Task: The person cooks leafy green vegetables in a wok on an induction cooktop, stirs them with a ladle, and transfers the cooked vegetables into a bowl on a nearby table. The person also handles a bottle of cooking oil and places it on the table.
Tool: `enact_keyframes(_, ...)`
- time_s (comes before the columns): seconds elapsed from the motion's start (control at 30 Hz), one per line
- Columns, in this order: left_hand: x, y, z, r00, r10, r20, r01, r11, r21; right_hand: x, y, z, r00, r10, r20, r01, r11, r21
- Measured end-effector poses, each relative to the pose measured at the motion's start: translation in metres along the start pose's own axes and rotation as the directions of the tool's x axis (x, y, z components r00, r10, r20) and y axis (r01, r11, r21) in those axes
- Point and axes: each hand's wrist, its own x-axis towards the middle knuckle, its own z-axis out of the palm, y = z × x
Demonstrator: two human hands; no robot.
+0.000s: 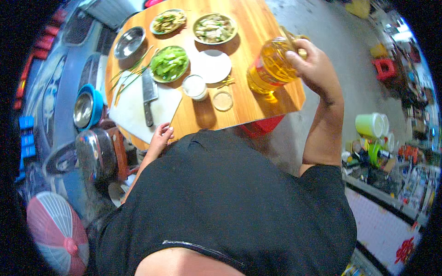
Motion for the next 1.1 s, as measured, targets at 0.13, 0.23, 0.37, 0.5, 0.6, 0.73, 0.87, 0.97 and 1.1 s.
enact_keyframes(0.13,0.033,0.03,0.003,0.992,0.118,0.043,-0.123,0.981,0.148,0.001,-0.003,-0.02,0.997,0.082,0.013,-0.083,0.979,0.185)
enact_keyframes(0.23,0.055,0.052,0.007,0.963,0.232,0.138,-0.245,0.965,0.089,0.018,0.003,-0.021,0.931,0.229,-0.283,-0.23,0.973,0.031)
enact_keyframes(0.37,0.075,0.074,0.013,0.934,0.285,0.217,-0.302,0.952,0.051,0.049,0.026,0.004,0.92,0.019,-0.391,-0.204,0.876,-0.438)
enact_keyframes(0.5,0.078,0.077,0.016,0.93,0.274,0.244,-0.289,0.957,0.027,0.057,0.043,0.01,0.961,-0.111,-0.252,-0.066,0.796,-0.602)
enact_keyframes(0.6,0.072,0.071,0.015,0.94,0.225,0.256,-0.24,0.97,0.029,0.061,0.047,0.001,0.976,-0.201,-0.087,0.131,0.854,-0.503)
enact_keyframes(0.73,0.065,0.063,0.011,0.934,0.253,0.254,-0.284,0.954,0.096,0.071,0.051,0.004,0.98,-0.153,-0.127,0.102,0.934,-0.342)
enact_keyframes(0.87,0.062,0.057,0.012,0.946,0.25,0.208,-0.262,0.965,0.028,0.062,0.057,0.021,0.939,-0.134,-0.317,0.003,0.924,-0.382)
enact_keyframes(0.97,0.062,0.054,0.013,0.947,0.255,0.194,-0.265,0.964,0.025,0.044,0.056,0.018,0.94,0.036,-0.341,-0.082,0.989,-0.123)
enact_keyframes(1.1,0.063,0.052,0.011,0.948,0.259,0.184,-0.272,0.961,0.055,0.03,0.042,-0.007,0.991,0.115,-0.068,-0.119,0.99,-0.07)
